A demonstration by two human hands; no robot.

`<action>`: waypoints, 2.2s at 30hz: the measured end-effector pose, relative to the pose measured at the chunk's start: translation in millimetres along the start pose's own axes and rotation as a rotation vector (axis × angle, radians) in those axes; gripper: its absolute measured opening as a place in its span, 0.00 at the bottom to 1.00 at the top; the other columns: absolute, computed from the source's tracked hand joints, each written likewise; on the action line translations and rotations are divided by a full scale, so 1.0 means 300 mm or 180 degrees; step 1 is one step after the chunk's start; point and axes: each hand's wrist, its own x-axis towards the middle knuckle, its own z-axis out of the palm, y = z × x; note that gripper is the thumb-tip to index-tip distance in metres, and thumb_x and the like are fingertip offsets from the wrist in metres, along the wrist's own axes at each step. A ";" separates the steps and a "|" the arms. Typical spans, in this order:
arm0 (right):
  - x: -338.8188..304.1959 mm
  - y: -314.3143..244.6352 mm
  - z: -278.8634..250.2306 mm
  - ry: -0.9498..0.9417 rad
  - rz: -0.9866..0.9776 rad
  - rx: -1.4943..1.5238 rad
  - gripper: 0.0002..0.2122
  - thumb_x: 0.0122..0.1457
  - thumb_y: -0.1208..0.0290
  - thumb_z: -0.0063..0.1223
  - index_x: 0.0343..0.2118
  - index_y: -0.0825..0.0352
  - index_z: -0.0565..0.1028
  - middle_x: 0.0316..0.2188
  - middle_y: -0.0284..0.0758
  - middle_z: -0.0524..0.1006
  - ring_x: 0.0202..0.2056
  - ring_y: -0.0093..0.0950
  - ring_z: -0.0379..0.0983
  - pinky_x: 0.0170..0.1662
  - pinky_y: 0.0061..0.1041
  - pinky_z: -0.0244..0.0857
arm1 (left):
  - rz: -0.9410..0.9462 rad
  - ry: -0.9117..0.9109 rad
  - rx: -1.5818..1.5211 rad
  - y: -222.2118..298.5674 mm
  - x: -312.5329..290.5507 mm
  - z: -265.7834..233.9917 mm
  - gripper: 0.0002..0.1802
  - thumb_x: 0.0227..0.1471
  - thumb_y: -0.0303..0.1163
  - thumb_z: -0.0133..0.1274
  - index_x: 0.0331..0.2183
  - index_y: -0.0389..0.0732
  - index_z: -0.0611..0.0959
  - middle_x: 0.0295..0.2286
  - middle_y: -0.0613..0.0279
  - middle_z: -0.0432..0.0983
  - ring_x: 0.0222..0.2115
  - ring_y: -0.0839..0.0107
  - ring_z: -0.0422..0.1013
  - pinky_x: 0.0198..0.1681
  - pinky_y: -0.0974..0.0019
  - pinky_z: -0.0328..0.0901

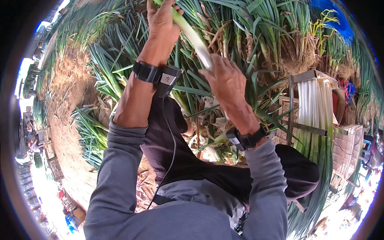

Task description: The person peels the outer layers from leeks by hand and places them onto a metal rack, repeating the process with several leeks.

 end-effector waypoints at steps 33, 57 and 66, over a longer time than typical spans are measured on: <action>-0.501 0.284 0.004 -0.2908 0.1213 -0.0018 0.09 0.56 0.68 0.60 0.36 0.68 0.76 0.25 0.42 0.77 0.26 0.34 0.74 0.30 0.36 0.67 | 0.0052 -0.0631 -0.0400 0.001 0.060 -0.005 0.08 0.56 0.30 0.59 0.36 0.44 0.76 0.27 0.67 0.72 0.27 0.74 0.72 0.32 0.67 0.71; 0.172 0.224 -0.248 0.1776 0.1390 0.5172 0.06 0.62 0.71 0.55 0.37 0.67 0.76 0.31 0.31 0.78 0.32 0.20 0.75 0.37 0.19 0.69 | -0.1808 -0.1874 0.0264 -0.126 -0.212 0.173 0.33 0.62 0.54 0.45 0.56 0.36 0.71 0.51 0.50 0.72 0.54 0.58 0.67 0.60 0.56 0.57; -0.069 0.589 -1.409 0.2899 0.0450 -0.0083 0.13 0.58 0.65 0.61 0.20 0.66 0.78 0.15 0.28 0.73 0.16 0.18 0.69 0.15 0.15 0.56 | -0.2072 -0.0954 0.0148 -0.193 -0.115 0.100 0.28 0.62 0.50 0.48 0.52 0.37 0.74 0.43 0.59 0.74 0.43 0.71 0.71 0.52 0.65 0.67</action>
